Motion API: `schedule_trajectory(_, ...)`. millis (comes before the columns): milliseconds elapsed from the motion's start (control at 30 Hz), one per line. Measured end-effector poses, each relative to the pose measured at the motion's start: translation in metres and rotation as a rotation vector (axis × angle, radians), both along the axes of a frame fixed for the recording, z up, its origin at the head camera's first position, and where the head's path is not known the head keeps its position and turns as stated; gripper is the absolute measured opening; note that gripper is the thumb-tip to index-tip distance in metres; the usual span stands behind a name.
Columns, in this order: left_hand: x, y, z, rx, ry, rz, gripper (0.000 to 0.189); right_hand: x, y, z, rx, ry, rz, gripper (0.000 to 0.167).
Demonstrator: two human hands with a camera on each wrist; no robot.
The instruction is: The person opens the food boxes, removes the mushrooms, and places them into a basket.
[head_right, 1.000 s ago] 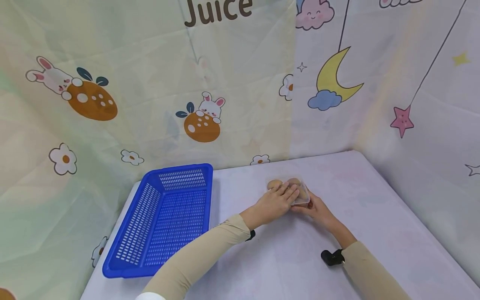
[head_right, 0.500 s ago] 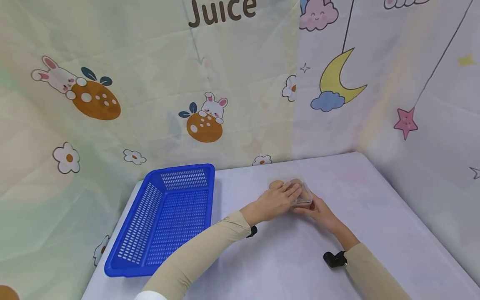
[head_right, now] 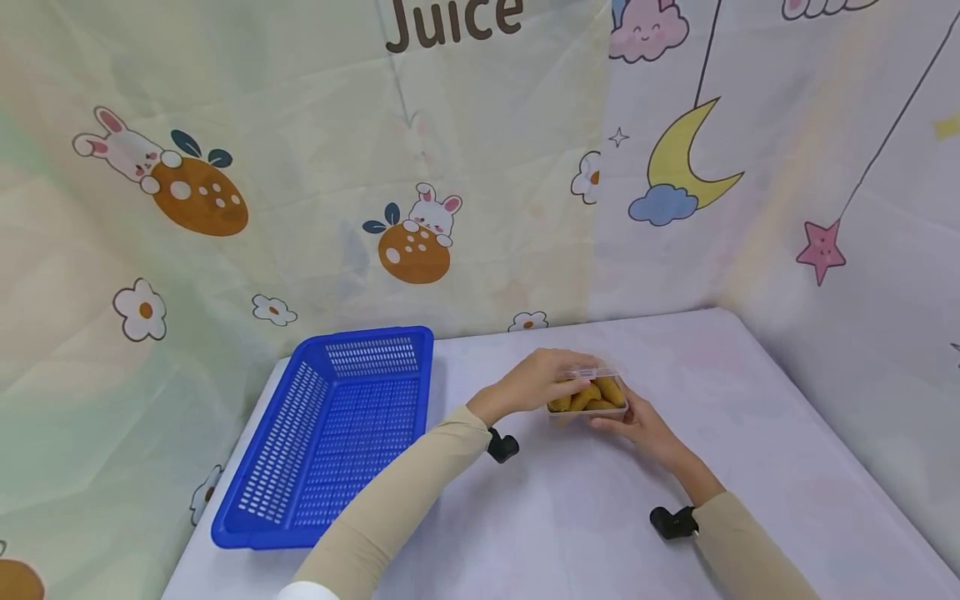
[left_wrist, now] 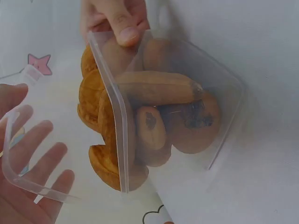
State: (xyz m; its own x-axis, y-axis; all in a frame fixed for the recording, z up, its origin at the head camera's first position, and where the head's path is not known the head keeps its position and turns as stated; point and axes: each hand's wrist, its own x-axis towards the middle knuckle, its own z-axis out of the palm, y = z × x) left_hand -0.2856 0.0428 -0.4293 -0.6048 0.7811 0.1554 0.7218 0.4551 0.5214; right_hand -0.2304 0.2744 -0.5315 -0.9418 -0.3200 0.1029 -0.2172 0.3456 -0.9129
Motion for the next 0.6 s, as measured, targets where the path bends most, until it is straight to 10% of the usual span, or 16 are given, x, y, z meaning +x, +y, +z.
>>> schedule_trajectory(600,-0.024,-0.011,-0.012,0.442,-0.206,0.254,0.04,-0.003,0.002,-0.002,-0.005,-0.029,0.0,0.089)
